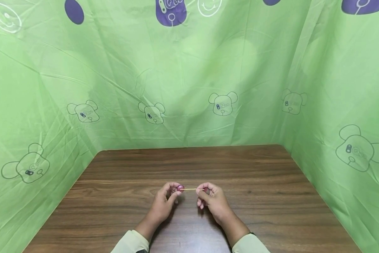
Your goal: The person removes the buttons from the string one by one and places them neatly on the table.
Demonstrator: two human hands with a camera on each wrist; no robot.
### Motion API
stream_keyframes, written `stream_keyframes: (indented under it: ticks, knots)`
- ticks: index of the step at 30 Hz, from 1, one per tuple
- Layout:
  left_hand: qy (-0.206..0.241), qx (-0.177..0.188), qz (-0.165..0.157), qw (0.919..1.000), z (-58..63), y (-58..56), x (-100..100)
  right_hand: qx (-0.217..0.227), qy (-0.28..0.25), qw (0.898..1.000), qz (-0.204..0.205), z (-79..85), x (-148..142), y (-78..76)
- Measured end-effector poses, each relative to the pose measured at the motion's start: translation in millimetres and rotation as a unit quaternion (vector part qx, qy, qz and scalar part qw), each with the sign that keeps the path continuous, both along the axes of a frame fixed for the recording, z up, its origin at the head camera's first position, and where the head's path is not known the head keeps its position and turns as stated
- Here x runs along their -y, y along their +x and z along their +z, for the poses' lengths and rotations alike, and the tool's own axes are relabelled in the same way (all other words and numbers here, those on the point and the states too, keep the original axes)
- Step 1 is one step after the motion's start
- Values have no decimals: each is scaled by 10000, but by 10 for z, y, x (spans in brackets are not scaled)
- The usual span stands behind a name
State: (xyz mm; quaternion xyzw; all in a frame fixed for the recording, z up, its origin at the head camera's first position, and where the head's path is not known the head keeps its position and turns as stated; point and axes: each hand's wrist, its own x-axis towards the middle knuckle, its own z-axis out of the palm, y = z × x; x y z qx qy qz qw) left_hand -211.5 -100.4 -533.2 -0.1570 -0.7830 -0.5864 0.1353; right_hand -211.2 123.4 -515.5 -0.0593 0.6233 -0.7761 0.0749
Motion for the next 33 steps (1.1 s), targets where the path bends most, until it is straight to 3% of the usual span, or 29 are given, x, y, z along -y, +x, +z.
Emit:
stream_keyframes:
  ticks: [12, 22, 28, 31, 33]
  knots:
    - [255, 895, -6, 9957, 12, -30, 19, 7, -231, 9980, -581, -13, 16, -7]
    - [34, 1015, 159, 9947, -10, -84, 37, -250, -490, 9937, -973, -19, 17, -32]
    - [-187, 817, 441, 9955, -23, -122, 39, -296, -494, 9936, -968, -17, 15, -34]
    - [-587, 306, 766, 9949, -27, -131, 35, -286, -510, 9934, -983, -14, 14, -38]
    - [-952, -165, 1062, 9896, -27, -142, 36, -289, -508, 9935, -979, -13, 14, -38]
